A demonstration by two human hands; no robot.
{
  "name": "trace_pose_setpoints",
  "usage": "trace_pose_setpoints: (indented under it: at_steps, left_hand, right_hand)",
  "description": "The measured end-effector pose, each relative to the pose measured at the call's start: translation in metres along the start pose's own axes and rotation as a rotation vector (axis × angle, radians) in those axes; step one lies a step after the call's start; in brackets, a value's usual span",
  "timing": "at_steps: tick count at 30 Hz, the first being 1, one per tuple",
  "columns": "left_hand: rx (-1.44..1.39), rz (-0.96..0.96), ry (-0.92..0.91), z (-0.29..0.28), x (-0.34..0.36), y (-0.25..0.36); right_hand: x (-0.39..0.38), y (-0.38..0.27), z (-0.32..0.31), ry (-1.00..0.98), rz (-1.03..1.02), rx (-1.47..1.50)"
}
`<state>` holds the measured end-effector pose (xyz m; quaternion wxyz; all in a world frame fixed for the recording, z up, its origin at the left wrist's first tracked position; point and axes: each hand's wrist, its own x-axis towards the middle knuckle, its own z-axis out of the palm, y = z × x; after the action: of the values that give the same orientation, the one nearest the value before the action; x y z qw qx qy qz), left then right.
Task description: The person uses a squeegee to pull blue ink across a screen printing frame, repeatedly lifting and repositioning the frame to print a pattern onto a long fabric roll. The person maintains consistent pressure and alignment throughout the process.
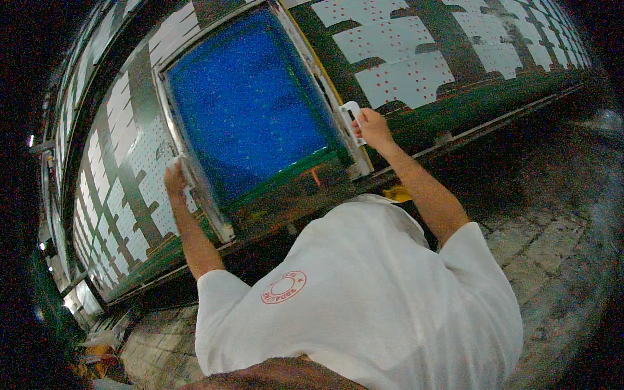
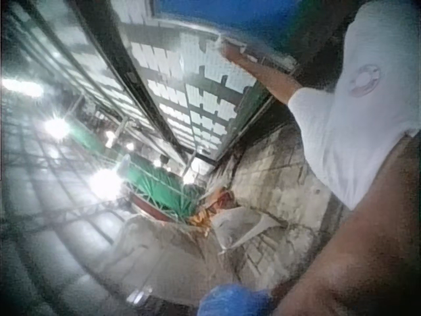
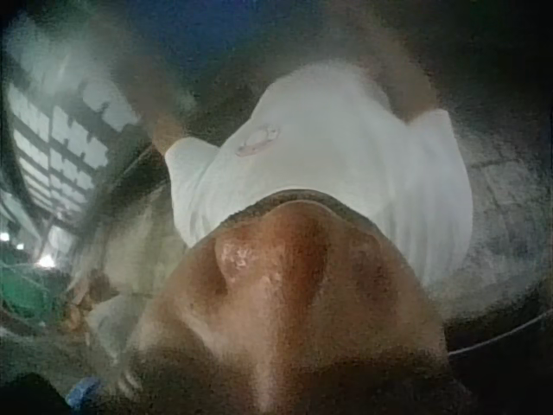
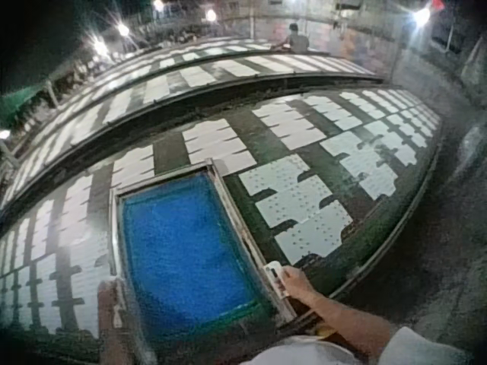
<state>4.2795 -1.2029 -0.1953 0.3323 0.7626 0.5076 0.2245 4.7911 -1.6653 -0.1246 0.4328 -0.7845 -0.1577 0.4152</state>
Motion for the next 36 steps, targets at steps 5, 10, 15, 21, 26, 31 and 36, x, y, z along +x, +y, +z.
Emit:
trace_pose_setpoints:
  at_steps: [5,10,15,21,26,31,36]
  left_hand:
    - [-0.001,0.047,-0.022,-0.026,0.013,0.092]
    - [-0.246,-0.381,0.051,0.047,0.006,0.21]
    - [-0.349,-0.413,0.053,0.169,-0.01,0.281]
    - [-0.448,-0.335,0.031,0.291,-0.05,0.365]
    - [-0.472,-0.337,0.052,0.332,-0.072,0.409]
    - [-0.522,-0.422,0.042,0.348,-0.084,0.425]
    - [-0.534,-0.418,0.09,0.365,-0.084,0.426]
  right_hand:
    - [0.003,-0.003,-0.029,-0.031,-0.043,0.119]
    - [0.038,-0.005,-0.123,-0.009,-0.103,0.122]
    - [0.081,0.019,-0.25,0.085,-0.145,0.061]
    - [0.109,0.048,-0.373,0.18,-0.153,0.004]
    - [0.122,0.066,-0.424,0.14,-0.088,-0.005]
    - [0.126,0.079,-0.446,0.144,-0.087,-0.01]
    - [0.127,0.085,-0.459,0.126,-0.11,0.017]
